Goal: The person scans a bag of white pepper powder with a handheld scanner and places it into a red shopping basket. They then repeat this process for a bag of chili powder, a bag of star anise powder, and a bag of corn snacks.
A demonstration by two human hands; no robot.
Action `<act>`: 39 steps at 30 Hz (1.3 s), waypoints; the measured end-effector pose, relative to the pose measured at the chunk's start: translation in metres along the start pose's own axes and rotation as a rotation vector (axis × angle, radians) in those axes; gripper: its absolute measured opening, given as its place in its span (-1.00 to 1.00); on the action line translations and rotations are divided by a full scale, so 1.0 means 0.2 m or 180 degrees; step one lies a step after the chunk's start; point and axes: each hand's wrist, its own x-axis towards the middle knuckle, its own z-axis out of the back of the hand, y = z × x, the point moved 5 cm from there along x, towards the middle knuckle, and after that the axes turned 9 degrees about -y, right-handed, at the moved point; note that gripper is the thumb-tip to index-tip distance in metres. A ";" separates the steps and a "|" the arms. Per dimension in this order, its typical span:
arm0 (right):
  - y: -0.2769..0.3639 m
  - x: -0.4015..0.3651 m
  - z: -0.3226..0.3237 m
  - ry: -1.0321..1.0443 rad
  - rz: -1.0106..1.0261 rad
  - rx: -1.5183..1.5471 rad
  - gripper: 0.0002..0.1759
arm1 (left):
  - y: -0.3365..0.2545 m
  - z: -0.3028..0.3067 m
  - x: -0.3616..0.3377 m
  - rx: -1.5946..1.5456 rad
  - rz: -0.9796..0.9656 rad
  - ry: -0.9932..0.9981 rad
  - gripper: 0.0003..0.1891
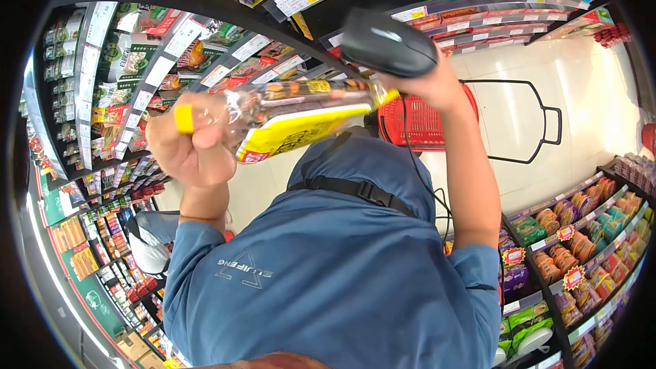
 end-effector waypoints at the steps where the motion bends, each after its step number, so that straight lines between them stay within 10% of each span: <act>1: -0.02 -0.09 -0.01 0.0196 -0.0399 0.0935 -0.33 | 0.03 -0.02 -0.01 -0.0377 0.0196 -0.0127 -0.91; 7: -0.16 -0.54 0.16 0.0018 -0.0564 0.2517 -0.20 | 0.44 -0.38 0.00 -0.1448 0.2051 0.0383 -0.82; 13: -0.02 -0.67 0.24 -0.0245 -0.0304 0.1823 -0.19 | 0.86 -0.67 -0.21 -0.2184 0.3170 0.0762 -0.81; 29: -0.08 -0.78 0.21 -0.0832 -0.0691 0.1075 -0.19 | 0.95 -0.75 -0.31 -0.2200 0.3144 0.1124 -0.83; 36: -0.18 -0.82 0.19 -0.0785 -0.1057 0.0662 -0.16 | 0.93 -0.59 -0.49 -0.2348 0.3782 0.1300 -0.59; 39: -0.20 -0.83 0.19 -0.0685 -0.1130 0.0494 -0.15 | 0.90 -0.54 -0.61 -0.3895 0.4591 0.0723 -0.51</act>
